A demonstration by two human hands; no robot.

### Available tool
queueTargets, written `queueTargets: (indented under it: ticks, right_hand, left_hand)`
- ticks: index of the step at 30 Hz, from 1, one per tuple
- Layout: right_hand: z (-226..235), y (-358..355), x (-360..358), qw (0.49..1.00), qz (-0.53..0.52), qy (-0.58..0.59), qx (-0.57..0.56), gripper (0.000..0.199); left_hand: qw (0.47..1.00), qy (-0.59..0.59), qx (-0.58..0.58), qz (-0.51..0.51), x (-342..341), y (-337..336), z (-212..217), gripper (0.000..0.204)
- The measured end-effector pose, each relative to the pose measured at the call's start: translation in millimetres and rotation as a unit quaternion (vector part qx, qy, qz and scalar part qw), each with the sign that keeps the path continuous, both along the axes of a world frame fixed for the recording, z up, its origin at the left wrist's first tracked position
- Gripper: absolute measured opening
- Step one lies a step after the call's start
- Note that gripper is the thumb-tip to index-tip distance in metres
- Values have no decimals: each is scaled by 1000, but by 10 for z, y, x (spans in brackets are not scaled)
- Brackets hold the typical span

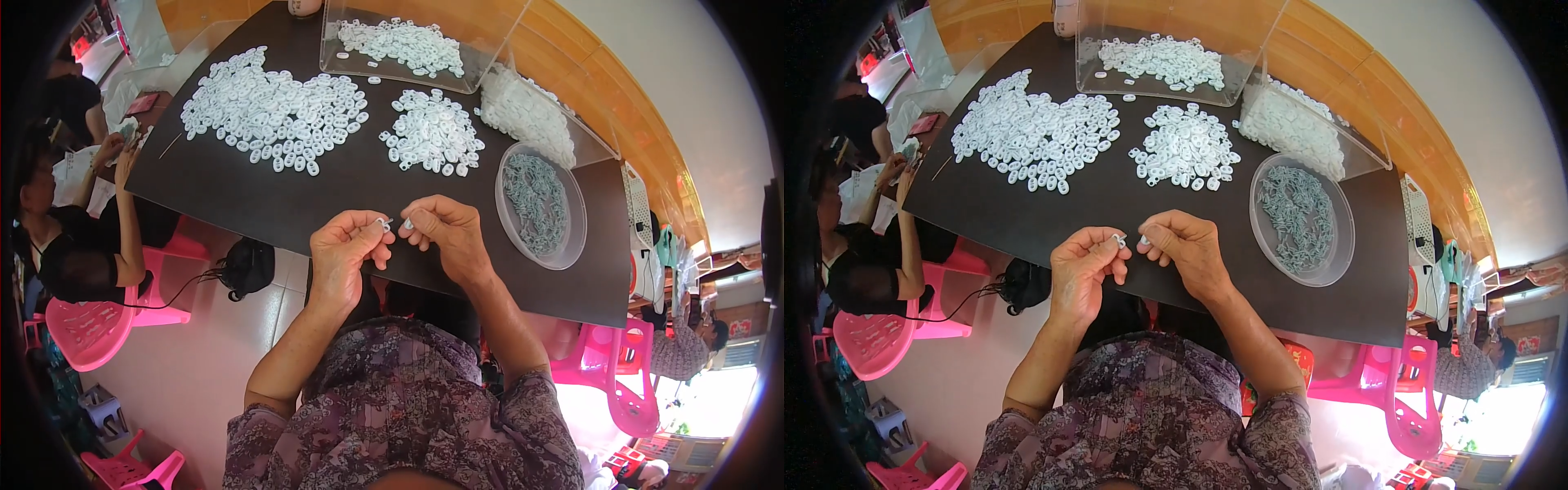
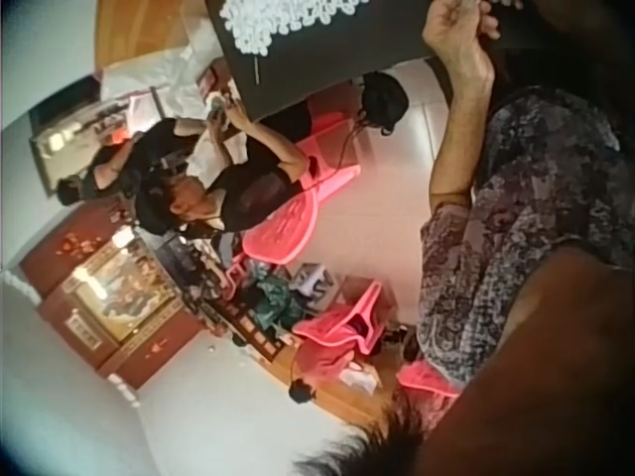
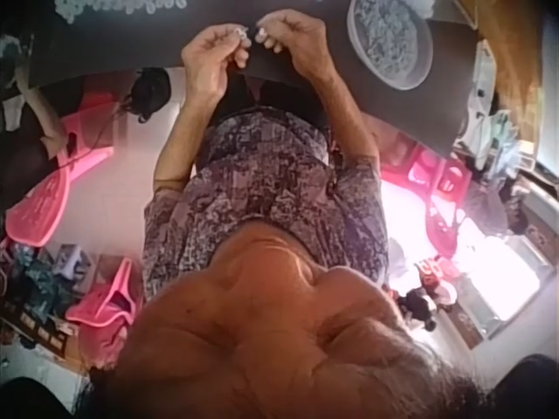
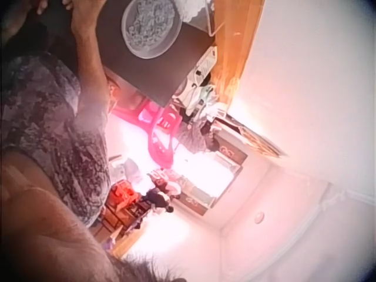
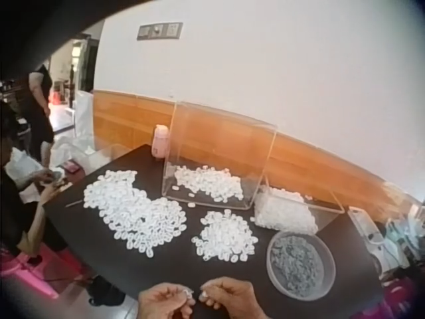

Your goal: Manually assembling small white plastic components by inserting metal pins into them.

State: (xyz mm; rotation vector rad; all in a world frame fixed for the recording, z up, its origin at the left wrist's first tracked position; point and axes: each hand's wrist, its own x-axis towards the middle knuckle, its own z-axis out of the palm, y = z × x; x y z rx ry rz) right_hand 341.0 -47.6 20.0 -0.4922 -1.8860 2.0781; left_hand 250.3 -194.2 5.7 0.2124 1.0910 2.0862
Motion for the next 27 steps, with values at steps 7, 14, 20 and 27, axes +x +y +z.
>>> queueTargets:
  ticks: [7, 14, 20, 27]
  right_hand:
    - [49, -133, -11, 997, -40, 12, 64, 18]
    - [35, -105, 15, 998, -48, 24, 42, 19]
    - [29, -124, 18, 998, -45, 28, 31, 18]
    - [28, -138, 3, 999, -44, 22, 15, 16]
  left_hand:
    - [1000, 17, 0, 5, 33, -3, -13, 14]
    - [998, 49, 2, 29, 86, -21, 10, 14]
    - [996, 79, -2, 43, 131, -43, 21, 15]
    - [994, 89, -31, 50, 162, -53, 44, 13]
